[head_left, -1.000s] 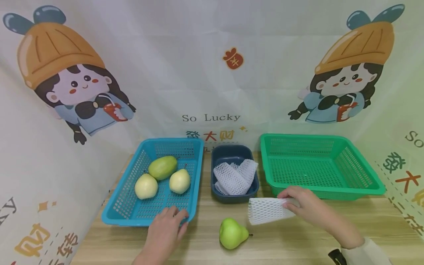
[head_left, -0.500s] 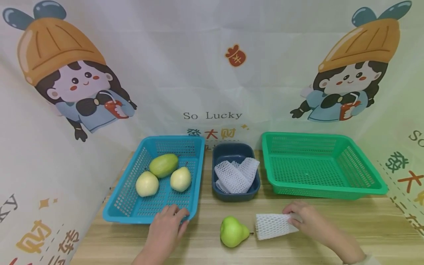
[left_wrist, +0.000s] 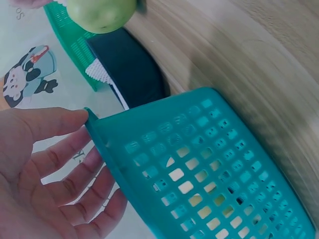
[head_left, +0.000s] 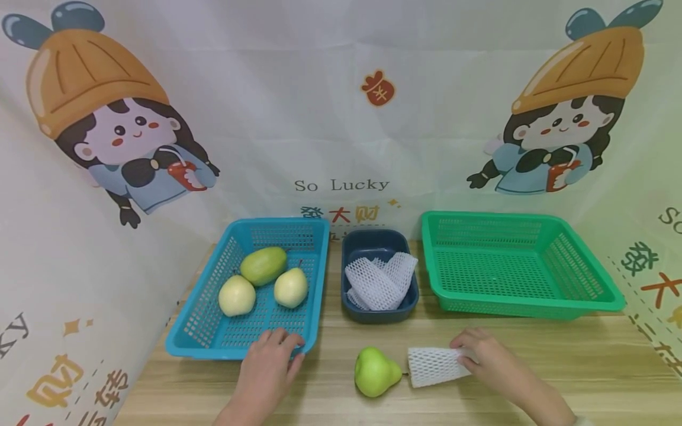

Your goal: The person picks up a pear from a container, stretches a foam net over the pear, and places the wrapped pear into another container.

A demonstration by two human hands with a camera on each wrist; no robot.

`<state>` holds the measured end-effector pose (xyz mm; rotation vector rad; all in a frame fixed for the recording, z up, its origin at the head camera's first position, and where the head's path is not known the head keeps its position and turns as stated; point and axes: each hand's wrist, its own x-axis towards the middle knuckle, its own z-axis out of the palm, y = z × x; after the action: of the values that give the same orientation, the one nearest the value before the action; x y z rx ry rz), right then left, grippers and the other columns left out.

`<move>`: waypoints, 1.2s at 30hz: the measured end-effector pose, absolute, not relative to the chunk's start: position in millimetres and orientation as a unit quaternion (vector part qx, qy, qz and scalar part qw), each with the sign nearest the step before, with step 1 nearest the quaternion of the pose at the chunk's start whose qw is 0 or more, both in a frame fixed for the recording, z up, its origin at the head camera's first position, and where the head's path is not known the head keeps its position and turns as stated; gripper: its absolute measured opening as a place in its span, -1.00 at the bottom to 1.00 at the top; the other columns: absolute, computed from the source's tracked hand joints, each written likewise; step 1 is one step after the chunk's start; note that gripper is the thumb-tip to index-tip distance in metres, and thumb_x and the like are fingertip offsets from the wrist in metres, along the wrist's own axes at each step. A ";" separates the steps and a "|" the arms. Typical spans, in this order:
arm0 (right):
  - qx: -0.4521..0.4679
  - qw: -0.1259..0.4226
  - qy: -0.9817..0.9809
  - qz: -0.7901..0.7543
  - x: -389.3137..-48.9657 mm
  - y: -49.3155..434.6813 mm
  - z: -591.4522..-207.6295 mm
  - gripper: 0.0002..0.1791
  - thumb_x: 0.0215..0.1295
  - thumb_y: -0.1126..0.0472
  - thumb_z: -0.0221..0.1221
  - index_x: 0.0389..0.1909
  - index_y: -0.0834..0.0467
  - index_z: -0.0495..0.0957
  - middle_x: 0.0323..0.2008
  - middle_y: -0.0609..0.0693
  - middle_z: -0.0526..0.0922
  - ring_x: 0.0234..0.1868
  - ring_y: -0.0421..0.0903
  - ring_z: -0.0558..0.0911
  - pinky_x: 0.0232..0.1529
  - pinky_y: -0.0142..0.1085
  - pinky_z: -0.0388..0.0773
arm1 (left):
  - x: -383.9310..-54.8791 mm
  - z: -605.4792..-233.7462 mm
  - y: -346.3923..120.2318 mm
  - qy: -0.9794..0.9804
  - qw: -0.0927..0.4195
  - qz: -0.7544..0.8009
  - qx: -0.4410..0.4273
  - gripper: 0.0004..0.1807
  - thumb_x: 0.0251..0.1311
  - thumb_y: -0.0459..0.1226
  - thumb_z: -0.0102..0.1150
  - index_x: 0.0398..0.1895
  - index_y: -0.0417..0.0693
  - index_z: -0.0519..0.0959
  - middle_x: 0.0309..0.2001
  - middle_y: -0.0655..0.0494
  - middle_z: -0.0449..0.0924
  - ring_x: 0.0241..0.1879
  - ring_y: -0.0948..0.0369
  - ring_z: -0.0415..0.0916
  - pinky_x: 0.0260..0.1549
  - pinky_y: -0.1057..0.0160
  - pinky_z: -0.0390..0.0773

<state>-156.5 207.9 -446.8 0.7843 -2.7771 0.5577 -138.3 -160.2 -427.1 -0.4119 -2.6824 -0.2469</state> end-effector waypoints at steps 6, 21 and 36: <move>0.271 0.110 -0.938 0.187 -157.8 201.2 -449.5 -0.79 -0.08 0.42 0.30 -0.35 0.19 0.58 -0.32 -0.03 0.62 -0.23 0.00 0.57 -0.18 -0.14 0.57 | -139.1 -422.7 -154.4 -0.961 0.211 -0.087 -0.156 -0.73 -0.10 -0.25 0.37 -0.26 -0.04 0.59 -0.32 0.09 0.56 -0.33 0.12 0.47 -0.38 0.15 0.50; 0.262 0.115 -0.940 0.185 -158.6 196.4 -448.9 -0.77 -0.08 0.42 0.31 -0.34 0.18 0.58 -0.29 -0.02 0.63 -0.20 -0.02 0.58 -0.16 -0.15 0.57 | -139.4 -444.1 -111.8 -0.898 0.109 -0.231 -0.359 -0.57 -0.03 -0.29 0.32 -0.04 -0.05 0.46 -0.06 0.15 0.44 -0.05 0.23 0.45 -0.11 0.28 0.55; 0.261 0.127 -0.938 0.192 -159.4 196.3 -448.7 -0.79 -0.07 0.43 0.31 -0.37 0.16 0.58 -0.32 -0.07 0.62 -0.23 -0.06 0.58 -0.19 -0.19 0.57 | -158.7 -494.4 -98.0 -0.827 -0.103 -0.501 -0.236 -0.21 -0.11 -0.18 0.42 0.25 -0.05 0.28 0.16 -0.02 0.28 0.08 0.05 0.31 -0.03 0.29 0.49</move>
<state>-159.4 196.3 -448.7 0.7597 -2.7287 0.5586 -158.7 -98.0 -494.4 -0.7929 -2.7831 -1.6853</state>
